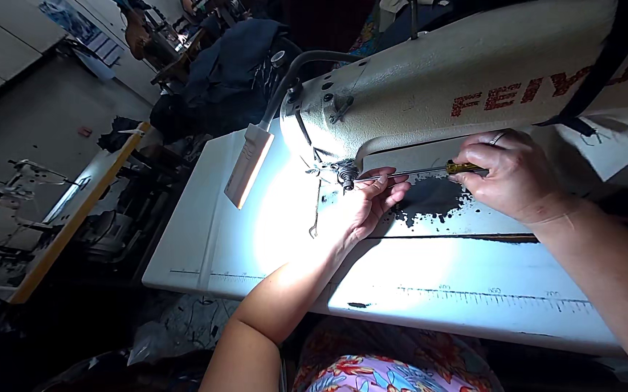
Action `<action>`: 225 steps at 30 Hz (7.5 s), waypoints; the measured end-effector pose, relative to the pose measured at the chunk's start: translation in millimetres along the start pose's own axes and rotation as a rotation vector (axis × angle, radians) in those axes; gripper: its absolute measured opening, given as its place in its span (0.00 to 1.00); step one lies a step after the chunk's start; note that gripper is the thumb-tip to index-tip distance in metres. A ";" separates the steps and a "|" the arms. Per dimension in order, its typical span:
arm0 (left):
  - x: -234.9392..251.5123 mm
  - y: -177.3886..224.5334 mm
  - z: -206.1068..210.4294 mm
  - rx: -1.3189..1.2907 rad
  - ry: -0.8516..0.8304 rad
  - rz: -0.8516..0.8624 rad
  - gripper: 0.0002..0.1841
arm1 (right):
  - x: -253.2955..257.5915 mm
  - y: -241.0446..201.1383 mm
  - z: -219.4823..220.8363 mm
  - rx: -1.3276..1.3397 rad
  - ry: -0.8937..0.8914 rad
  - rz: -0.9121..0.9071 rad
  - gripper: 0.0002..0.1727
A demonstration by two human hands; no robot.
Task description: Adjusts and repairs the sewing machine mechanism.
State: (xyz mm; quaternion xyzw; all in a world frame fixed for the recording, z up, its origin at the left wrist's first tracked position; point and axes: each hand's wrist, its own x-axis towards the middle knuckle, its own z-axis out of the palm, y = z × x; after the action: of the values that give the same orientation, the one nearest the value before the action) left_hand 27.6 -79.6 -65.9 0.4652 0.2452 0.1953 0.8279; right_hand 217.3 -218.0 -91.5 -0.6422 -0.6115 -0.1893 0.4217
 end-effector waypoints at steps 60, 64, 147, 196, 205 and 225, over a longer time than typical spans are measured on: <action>1.3 -4.2 -3.7 -0.035 -0.110 0.017 0.13 | 6.7 2.2 -33.5 0.115 -0.283 0.127 0.09; 0.4 -3.8 -2.0 -0.036 -0.082 0.031 0.14 | 3.4 4.7 -27.5 0.121 -0.217 0.081 0.11; 2.3 -11.2 3.1 -0.124 -0.086 0.156 0.12 | 5.9 5.6 1.3 -0.140 0.197 -0.129 0.10; 5.5 43.0 -95.5 0.941 -0.075 0.519 0.06 | -1.1 9.0 4.7 -0.289 -0.029 0.169 0.17; 14.9 39.1 -115.7 1.036 -0.078 0.614 0.03 | -2.5 12.8 4.8 -0.272 -0.053 0.182 0.17; 14.4 46.3 -101.3 0.977 -0.133 0.679 0.06 | 3.5 6.0 -0.7 -0.234 -0.316 0.254 0.15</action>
State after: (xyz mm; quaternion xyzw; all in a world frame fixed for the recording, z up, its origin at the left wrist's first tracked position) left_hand -24.7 19.4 -74.3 0.8556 0.0917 0.2838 0.4231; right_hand 223.8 -215.7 -90.3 -0.7801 -0.5581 -0.1015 0.2640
